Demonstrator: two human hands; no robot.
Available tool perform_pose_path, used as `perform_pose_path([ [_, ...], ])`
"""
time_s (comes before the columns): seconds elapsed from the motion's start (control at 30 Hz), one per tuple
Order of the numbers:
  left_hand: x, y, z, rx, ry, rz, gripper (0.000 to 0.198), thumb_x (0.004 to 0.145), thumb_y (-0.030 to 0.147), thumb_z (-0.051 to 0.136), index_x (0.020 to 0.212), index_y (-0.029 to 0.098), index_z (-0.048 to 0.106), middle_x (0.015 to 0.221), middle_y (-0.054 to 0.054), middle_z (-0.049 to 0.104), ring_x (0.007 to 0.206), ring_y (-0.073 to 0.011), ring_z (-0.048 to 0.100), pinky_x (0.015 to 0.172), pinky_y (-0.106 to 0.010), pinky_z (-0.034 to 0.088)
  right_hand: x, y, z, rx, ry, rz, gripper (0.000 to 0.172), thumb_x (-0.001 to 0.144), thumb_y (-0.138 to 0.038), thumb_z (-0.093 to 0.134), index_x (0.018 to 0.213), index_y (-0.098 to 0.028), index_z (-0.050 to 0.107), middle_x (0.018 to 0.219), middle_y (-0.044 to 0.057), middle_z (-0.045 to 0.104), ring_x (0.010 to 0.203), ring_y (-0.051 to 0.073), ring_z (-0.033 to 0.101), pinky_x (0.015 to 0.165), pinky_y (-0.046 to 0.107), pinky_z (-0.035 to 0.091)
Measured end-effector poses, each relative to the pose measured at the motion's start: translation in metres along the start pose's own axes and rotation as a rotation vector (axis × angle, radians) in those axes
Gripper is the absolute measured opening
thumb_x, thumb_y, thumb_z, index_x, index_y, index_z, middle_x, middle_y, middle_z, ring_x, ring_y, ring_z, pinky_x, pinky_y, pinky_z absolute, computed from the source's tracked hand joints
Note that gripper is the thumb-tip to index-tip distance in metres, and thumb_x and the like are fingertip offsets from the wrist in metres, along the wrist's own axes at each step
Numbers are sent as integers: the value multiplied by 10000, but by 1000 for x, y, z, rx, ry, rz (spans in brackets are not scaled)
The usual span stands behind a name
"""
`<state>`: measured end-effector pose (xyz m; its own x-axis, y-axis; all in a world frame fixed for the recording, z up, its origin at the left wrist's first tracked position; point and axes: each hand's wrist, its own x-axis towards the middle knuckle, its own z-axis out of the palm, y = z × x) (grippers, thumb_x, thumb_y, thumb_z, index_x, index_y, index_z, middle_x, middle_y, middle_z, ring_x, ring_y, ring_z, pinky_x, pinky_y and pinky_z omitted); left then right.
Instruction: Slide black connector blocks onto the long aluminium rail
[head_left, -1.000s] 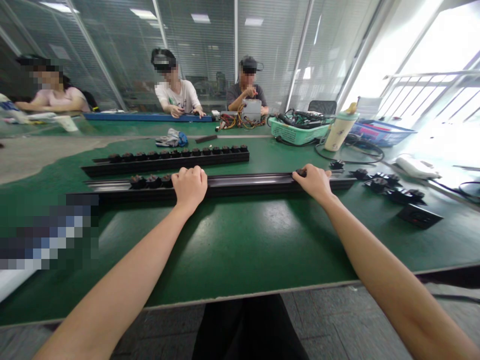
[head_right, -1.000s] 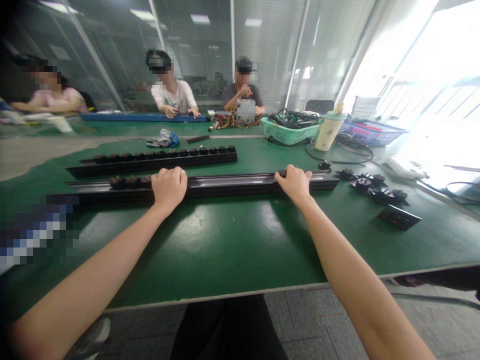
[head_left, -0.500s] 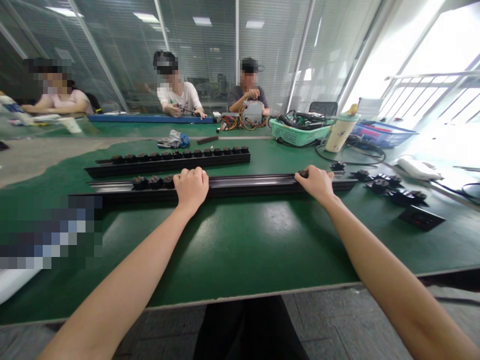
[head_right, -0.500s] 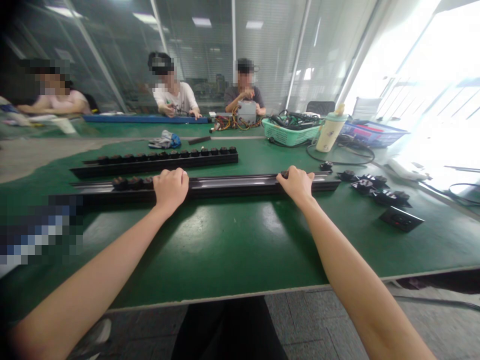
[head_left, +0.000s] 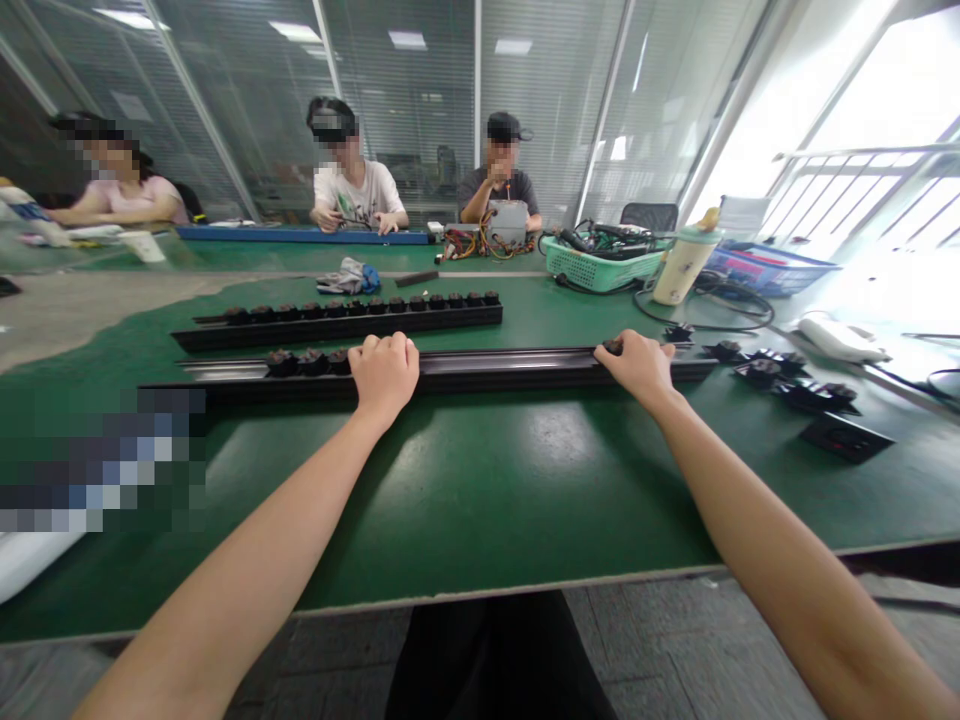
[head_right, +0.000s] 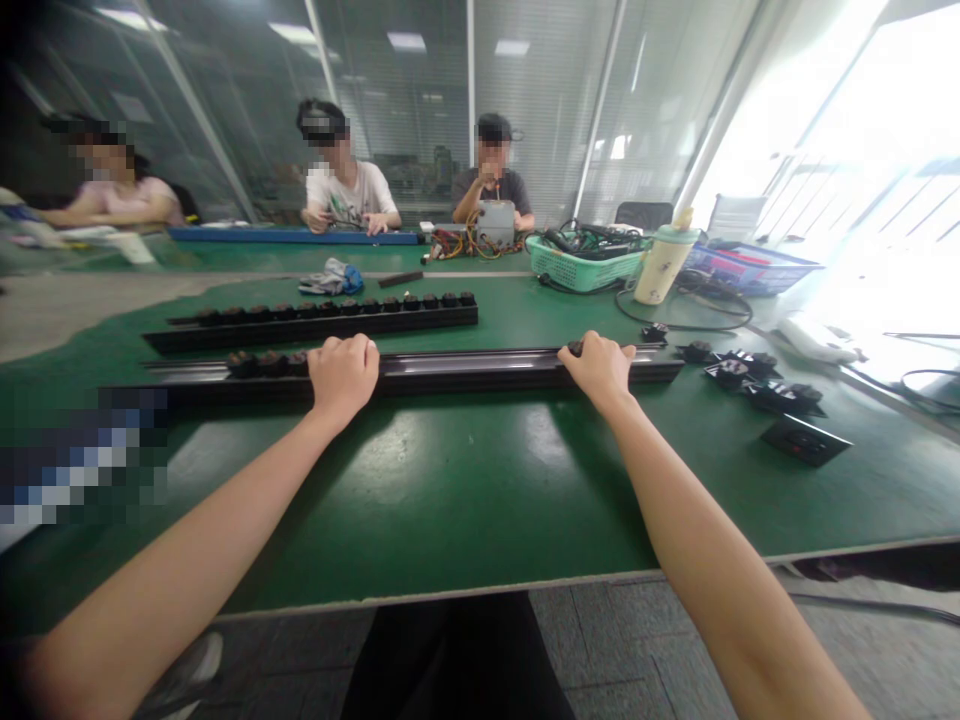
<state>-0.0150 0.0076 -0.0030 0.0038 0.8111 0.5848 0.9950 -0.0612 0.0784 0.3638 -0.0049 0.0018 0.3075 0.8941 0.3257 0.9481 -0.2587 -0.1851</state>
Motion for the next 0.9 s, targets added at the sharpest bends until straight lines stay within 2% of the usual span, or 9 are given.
perform_pose_path([
  [0.9, 0, 0, 0, -13, -8, -8, 446, 1020, 329, 250, 1000, 179, 670, 1038, -186, 742, 1074, -350, 576, 896, -477, 365, 2, 4, 3, -35, -14, 8, 404, 931, -490, 452, 1067, -156, 634, 1027, 185, 734, 1004, 331, 661, 920, 430, 381],
])
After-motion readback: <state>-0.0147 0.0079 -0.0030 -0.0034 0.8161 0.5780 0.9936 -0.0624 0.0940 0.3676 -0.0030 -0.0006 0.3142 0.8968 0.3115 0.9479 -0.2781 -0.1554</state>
